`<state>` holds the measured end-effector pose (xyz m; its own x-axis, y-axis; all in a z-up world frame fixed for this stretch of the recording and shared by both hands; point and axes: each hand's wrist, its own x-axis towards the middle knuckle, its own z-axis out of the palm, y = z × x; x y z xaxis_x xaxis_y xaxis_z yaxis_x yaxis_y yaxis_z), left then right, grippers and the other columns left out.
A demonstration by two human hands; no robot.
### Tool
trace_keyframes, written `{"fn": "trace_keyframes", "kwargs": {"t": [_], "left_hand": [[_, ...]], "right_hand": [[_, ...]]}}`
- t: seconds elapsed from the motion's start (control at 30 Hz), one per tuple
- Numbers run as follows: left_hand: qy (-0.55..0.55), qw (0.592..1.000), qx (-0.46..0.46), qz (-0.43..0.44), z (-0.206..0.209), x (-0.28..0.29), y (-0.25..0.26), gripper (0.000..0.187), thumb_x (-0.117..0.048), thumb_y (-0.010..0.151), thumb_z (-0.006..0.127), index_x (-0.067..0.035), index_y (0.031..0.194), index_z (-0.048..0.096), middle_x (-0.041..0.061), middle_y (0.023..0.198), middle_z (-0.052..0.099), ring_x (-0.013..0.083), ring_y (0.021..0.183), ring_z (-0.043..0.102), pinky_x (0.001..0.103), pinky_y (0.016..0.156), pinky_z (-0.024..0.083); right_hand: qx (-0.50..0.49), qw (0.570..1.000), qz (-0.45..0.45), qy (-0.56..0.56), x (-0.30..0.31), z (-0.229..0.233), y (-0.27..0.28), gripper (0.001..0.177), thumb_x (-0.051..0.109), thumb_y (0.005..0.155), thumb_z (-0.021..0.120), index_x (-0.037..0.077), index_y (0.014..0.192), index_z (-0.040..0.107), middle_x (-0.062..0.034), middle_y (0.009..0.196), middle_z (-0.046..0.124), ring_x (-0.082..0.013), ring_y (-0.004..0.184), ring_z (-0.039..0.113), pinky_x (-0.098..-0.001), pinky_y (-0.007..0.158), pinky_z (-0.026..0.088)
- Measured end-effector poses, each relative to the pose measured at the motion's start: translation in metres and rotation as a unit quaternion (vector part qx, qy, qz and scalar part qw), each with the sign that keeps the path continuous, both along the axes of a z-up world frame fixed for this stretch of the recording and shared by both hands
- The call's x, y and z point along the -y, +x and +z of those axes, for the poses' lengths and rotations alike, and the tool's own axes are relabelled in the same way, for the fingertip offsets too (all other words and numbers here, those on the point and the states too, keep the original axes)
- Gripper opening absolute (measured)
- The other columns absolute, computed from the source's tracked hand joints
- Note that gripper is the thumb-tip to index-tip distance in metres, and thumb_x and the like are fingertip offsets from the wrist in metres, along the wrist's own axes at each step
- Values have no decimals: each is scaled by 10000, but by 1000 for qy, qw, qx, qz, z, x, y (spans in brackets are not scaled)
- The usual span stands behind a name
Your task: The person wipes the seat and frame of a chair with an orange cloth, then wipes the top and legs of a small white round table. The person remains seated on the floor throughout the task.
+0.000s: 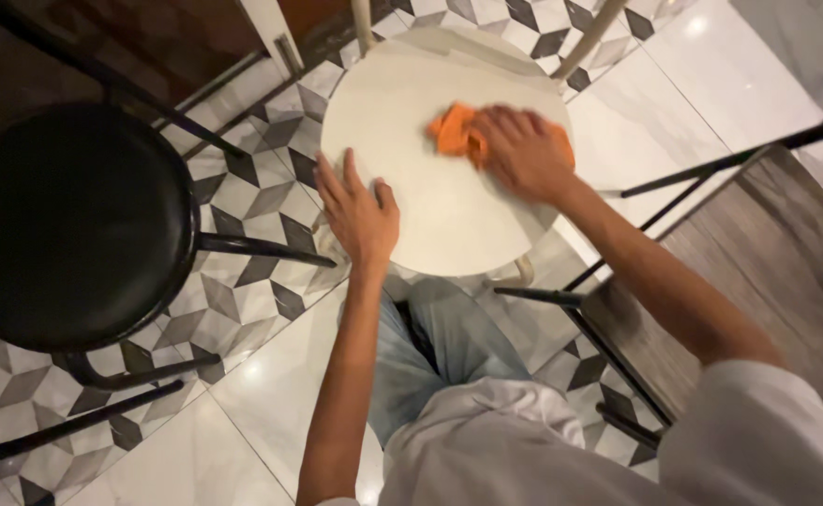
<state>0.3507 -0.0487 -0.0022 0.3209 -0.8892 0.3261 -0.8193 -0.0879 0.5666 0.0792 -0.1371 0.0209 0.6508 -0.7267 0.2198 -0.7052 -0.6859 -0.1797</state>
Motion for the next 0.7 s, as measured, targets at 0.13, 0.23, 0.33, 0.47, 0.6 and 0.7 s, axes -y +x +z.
{"fn": "trace_keyframes", "kwargs": {"t": [0.13, 0.23, 0.33, 0.47, 0.6, 0.7], "left_hand": [[-31, 999, 7, -8, 3, -1, -1, 612, -212, 942, 657, -53, 1500, 464, 301, 1619, 255, 518, 1460, 338, 561, 1156, 402], [-17, 1000, 5, -3, 9, -2, -2, 599, -198, 932, 662, -48, 1481, 475, 298, 1607, 278, 506, 1447, 352, 559, 1157, 402], [-37, 999, -7, -5, 16, 0, -2, 608, -192, 919, 662, -49, 1477, 468, 299, 1604, 283, 503, 1453, 351, 545, 1156, 408], [-11, 1000, -19, -2, 15, -1, -3, 611, -187, 912, 669, -50, 1475, 475, 297, 1601, 289, 504, 1442, 352, 540, 1124, 415], [-44, 999, -1, -3, 16, 0, 0, 615, -178, 918, 676, -52, 1483, 471, 284, 1605, 291, 483, 1453, 359, 547, 1166, 407], [-40, 999, -14, -1, 14, -1, 0, 597, -160, 923, 672, -62, 1480, 481, 276, 1615, 293, 479, 1459, 356, 540, 1155, 417]], "right_hand": [[11, 998, -45, -45, 91, -15, 20, 568, 279, 997, 583, 102, 1521, 456, -176, 1490, 516, -379, 1405, 443, -578, 1094, 322], [26, 994, -91, -55, 123, -28, 40, 534, 297, 1025, 573, 96, 1506, 461, -177, 1477, 527, -380, 1376, 465, -586, 1088, 326], [63, 989, -127, -38, 140, -27, 56, 511, 318, 1047, 557, 104, 1500, 458, -145, 1491, 540, -357, 1381, 477, -595, 1142, 308], [29, 993, -101, -51, 123, -19, 58, 598, 431, 1057, 562, 109, 1545, 436, -213, 1535, 484, -421, 1414, 407, -634, 1140, 242], [-10, 999, -32, 1, 67, 1, 58, 695, 485, 953, 549, 146, 1547, 430, -209, 1564, 444, -432, 1464, 356, -649, 1166, 216], [25, 999, 47, 10, 9, 9, 61, 693, 537, 976, 553, 124, 1526, 466, -200, 1584, 434, -423, 1462, 366, -631, 1176, 230]]}}
